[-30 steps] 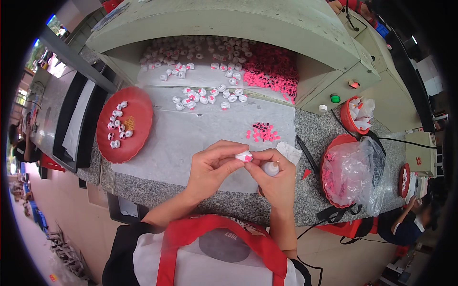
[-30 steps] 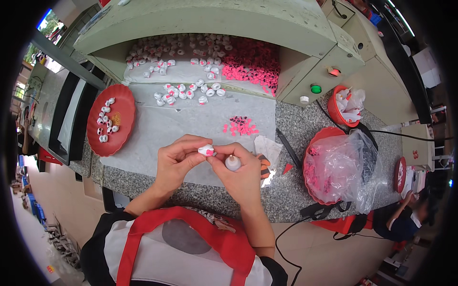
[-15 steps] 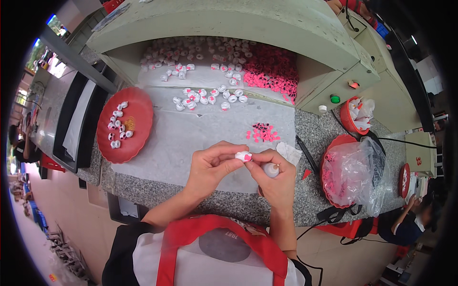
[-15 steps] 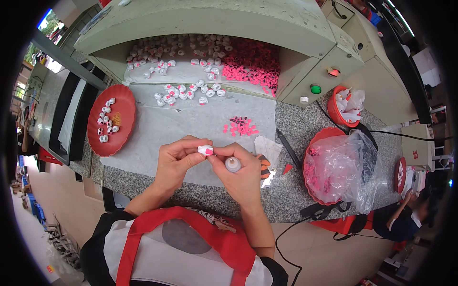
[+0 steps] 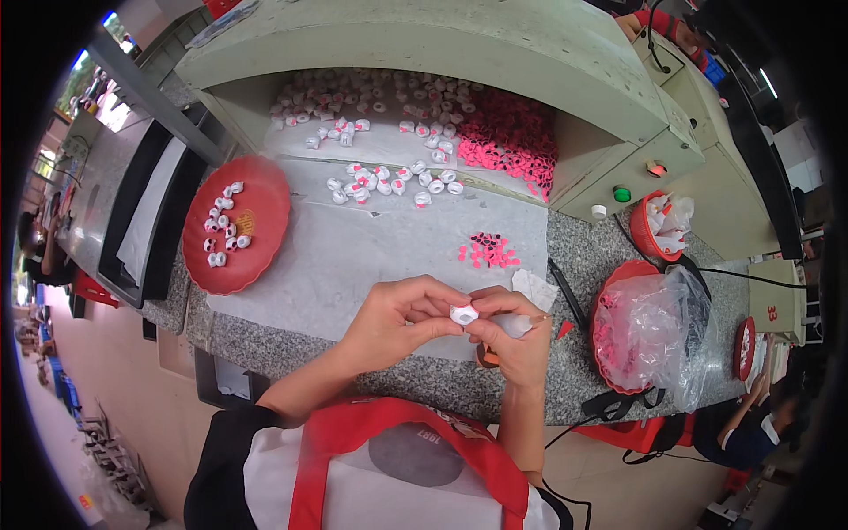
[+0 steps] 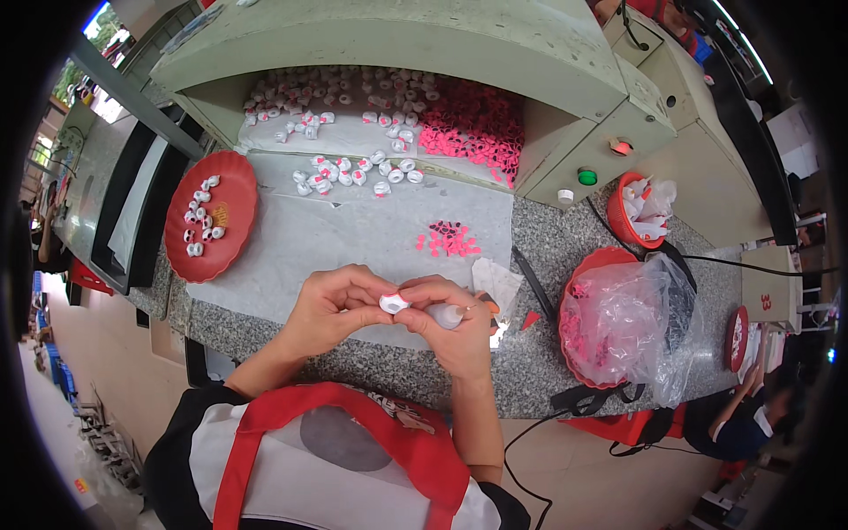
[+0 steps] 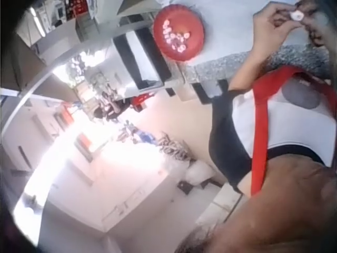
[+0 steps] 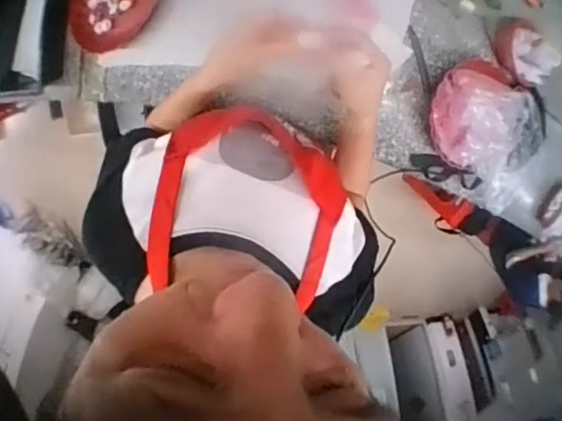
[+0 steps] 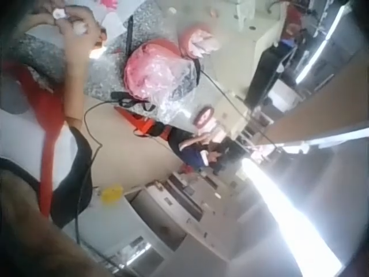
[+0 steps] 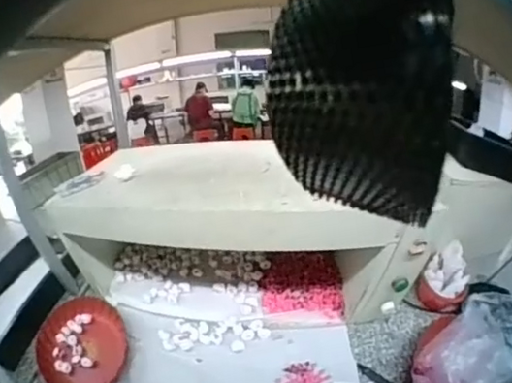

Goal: Gluing small pink bows onto cat-shaped plastic figurines at a factory workbench.

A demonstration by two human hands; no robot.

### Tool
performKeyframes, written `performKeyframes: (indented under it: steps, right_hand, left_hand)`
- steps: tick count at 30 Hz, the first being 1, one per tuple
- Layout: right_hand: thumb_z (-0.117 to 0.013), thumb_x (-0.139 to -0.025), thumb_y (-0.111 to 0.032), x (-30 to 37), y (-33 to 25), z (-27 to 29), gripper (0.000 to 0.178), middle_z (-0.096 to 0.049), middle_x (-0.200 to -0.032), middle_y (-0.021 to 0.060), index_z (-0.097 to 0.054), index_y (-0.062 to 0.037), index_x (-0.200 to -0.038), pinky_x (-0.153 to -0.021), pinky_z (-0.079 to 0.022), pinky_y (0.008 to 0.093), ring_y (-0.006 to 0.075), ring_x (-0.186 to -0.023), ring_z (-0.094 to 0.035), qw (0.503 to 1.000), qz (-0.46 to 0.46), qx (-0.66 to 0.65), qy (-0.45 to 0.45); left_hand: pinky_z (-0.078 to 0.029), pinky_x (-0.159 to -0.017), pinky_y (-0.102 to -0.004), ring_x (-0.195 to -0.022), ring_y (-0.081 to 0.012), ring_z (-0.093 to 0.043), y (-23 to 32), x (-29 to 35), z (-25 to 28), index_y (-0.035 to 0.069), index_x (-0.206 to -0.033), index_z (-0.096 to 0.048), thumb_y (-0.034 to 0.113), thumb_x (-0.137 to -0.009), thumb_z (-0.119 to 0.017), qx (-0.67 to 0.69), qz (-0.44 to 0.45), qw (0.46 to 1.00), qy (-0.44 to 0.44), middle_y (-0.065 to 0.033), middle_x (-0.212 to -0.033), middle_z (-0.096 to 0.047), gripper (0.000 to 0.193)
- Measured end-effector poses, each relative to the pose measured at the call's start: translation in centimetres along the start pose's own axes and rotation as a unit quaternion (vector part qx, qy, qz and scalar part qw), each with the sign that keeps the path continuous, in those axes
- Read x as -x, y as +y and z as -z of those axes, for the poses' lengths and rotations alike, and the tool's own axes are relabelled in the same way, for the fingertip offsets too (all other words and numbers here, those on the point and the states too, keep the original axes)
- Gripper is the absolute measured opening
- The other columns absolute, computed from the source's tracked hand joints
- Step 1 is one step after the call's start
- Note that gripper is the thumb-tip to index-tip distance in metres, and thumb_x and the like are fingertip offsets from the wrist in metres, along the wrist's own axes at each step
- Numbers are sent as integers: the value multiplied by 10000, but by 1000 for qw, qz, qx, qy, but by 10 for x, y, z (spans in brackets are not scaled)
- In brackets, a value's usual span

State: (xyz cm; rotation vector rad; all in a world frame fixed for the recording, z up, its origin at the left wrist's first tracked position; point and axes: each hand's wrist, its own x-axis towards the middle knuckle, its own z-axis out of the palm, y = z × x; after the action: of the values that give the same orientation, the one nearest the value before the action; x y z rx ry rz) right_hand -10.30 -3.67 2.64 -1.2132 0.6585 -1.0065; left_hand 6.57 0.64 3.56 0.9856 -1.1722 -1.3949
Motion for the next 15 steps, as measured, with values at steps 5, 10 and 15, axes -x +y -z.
performKeyframes:
  steps: [5, 10, 15]
  right_hand:
    - [-639, -667, 74, -1, 1, -6, 155, -593, -870, 162, -554, 22, -785, -491, -459, 217, 138, -580, -561, 994, -58, -79, 42]
    - [-629, -685, 59, -12, 17, -16, 133, -596, -878, 158, -548, 24, -785, -497, -460, 215, 131, -565, -556, 995, -74, -52, 34]
    - [-622, -734, 1, -18, 37, -29, 144, -608, -868, 116, -553, 20, -859, -519, -469, 219, 104, -586, -551, 984, -148, 16, 95]
  left_hand:
    - [-503, -705, -248, -811, -159, -608, 1, 4, -2, -37, -1002, -491, -78, -735, -599, -15, -4, 999, 40, -119, -880, -604, 292]
    - [-497, -696, -250, -802, -139, -598, -6, 6, 8, -36, -969, -505, -69, -745, -591, 12, 26, 997, 74, -111, -872, -604, 242]
    - [-433, -617, -193, -727, -96, -580, -21, 12, 118, 12, -965, -546, -16, -762, -580, -304, -92, 852, 417, -56, -847, -614, 208]
